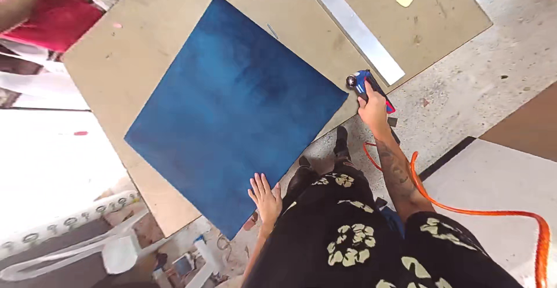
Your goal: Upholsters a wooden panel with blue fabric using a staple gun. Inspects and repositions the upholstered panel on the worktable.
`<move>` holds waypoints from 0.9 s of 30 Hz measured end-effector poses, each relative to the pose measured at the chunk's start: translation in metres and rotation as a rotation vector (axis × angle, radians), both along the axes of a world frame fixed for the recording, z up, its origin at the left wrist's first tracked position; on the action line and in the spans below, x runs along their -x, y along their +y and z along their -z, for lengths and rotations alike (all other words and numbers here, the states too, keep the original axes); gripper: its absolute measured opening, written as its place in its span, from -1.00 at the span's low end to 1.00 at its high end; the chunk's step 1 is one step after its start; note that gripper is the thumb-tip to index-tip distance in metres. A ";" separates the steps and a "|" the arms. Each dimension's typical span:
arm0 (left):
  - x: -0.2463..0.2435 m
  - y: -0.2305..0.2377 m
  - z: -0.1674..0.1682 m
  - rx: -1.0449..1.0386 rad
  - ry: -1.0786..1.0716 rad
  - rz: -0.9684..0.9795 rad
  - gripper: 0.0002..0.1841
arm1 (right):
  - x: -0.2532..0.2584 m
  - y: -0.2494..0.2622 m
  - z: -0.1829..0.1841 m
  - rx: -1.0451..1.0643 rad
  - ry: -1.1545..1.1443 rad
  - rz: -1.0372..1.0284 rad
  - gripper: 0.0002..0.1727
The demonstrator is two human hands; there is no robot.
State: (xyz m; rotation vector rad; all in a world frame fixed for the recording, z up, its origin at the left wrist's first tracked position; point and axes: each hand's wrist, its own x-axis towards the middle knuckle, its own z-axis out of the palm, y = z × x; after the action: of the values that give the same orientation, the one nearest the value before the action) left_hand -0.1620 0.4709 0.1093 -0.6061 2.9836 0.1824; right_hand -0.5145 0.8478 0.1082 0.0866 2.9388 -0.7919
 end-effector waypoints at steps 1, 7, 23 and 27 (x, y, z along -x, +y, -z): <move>-0.003 0.006 -0.003 -0.019 -0.020 -0.035 -0.11 | 0.005 0.003 0.003 0.015 0.005 -0.018 -0.27; 0.008 0.014 -0.024 -0.165 -0.095 -0.168 -0.14 | 0.032 0.015 0.028 -0.030 0.209 0.021 -0.56; 0.002 0.025 -0.007 -0.081 0.012 -0.382 -0.20 | 0.040 -0.010 0.035 0.389 0.153 -0.315 -0.78; -0.045 0.004 -0.013 -0.003 0.362 -0.943 -0.29 | 0.050 -0.007 0.009 0.330 -0.010 -0.339 -0.81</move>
State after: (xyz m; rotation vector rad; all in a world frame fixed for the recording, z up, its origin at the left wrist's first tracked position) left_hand -0.1167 0.4751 0.1225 -2.1148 2.7058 0.3798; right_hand -0.5641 0.8411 0.0989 -0.4172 2.6580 -1.1881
